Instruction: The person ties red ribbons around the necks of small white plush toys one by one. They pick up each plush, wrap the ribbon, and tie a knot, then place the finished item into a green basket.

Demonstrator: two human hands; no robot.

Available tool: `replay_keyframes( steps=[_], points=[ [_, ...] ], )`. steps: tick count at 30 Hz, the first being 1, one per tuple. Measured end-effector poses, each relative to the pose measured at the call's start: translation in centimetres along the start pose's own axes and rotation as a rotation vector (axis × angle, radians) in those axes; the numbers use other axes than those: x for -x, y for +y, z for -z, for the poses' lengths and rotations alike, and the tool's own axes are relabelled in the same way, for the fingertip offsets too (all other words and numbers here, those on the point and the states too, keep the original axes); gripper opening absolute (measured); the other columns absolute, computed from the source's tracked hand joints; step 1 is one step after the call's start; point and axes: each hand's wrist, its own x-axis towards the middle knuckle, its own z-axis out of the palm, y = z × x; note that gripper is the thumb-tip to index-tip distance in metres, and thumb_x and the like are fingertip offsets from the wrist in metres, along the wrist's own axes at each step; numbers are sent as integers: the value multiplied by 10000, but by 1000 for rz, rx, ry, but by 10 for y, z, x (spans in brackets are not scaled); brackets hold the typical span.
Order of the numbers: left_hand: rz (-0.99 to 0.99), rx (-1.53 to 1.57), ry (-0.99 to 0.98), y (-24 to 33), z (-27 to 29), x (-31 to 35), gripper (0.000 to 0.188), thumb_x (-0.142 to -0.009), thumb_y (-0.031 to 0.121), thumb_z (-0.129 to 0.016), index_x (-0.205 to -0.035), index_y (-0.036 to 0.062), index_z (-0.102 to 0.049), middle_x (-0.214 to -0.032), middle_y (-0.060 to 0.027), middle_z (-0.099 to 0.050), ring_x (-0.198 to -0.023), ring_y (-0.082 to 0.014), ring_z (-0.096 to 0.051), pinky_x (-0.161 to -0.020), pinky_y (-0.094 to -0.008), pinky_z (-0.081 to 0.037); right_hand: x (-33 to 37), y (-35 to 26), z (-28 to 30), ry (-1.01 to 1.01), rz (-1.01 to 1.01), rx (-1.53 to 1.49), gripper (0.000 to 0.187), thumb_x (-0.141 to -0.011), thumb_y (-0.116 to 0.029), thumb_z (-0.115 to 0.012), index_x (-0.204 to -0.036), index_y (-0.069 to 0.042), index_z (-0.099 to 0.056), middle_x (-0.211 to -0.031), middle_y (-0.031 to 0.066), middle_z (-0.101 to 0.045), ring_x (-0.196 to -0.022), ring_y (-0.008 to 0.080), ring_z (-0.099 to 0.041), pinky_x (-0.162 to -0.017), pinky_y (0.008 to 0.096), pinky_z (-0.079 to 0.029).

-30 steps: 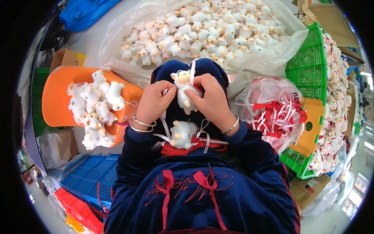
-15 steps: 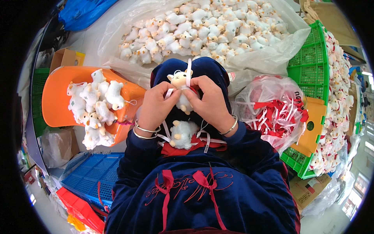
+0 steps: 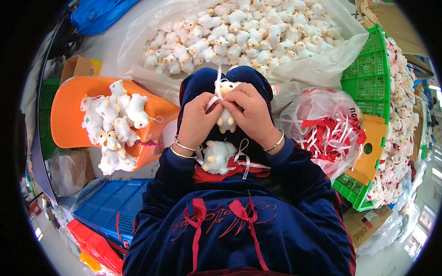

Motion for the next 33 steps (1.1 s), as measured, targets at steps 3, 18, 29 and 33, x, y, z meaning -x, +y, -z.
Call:
replay_keyframes(
  steps=[3, 18, 29, 33],
  points=[
    [14, 166, -39, 1, -2, -1, 173, -917, 155, -733, -951, 8, -648, -788, -73, -639, -686, -148, -594, -637, -300, -494, 1, -3, 7, -9, -99, -37, 84, -893, -30, -741, -962, -3, -700, -918, 92, -631, -799, 230, -626, -707, 321, -503],
    [26, 347, -77, -7, -17, -9, 168, -927, 143, -757, -993, 0, -700, -814, 33, -631, -727, -31, -531, -637, -221, -451, 9, -1, 20, -16, -156, -200, 52, -929, -15, -710, -956, 6, -671, -930, 40, -587, -806, 123, -556, -715, 247, -444],
    [-48, 442, -48, 0, -23, -14, 223, -931, 153, -740, -1092, 0, -766, -897, -2, -684, -767, -60, -591, -666, -239, -477, 8, 9, 28, -40, -200, -367, 65, -930, -36, -726, -986, -14, -699, -970, 13, -572, -828, 91, -528, -723, 227, -429],
    [-37, 375, -78, 9, -21, -14, 227, -923, 137, -739, -1109, 8, -767, -937, -21, -703, -775, -86, -624, -677, -260, -496, 7, 11, 23, 12, -202, -376, 68, -945, -52, -712, -1000, -12, -716, -966, 17, -590, -836, 96, -540, -735, 235, -438]
  ],
)
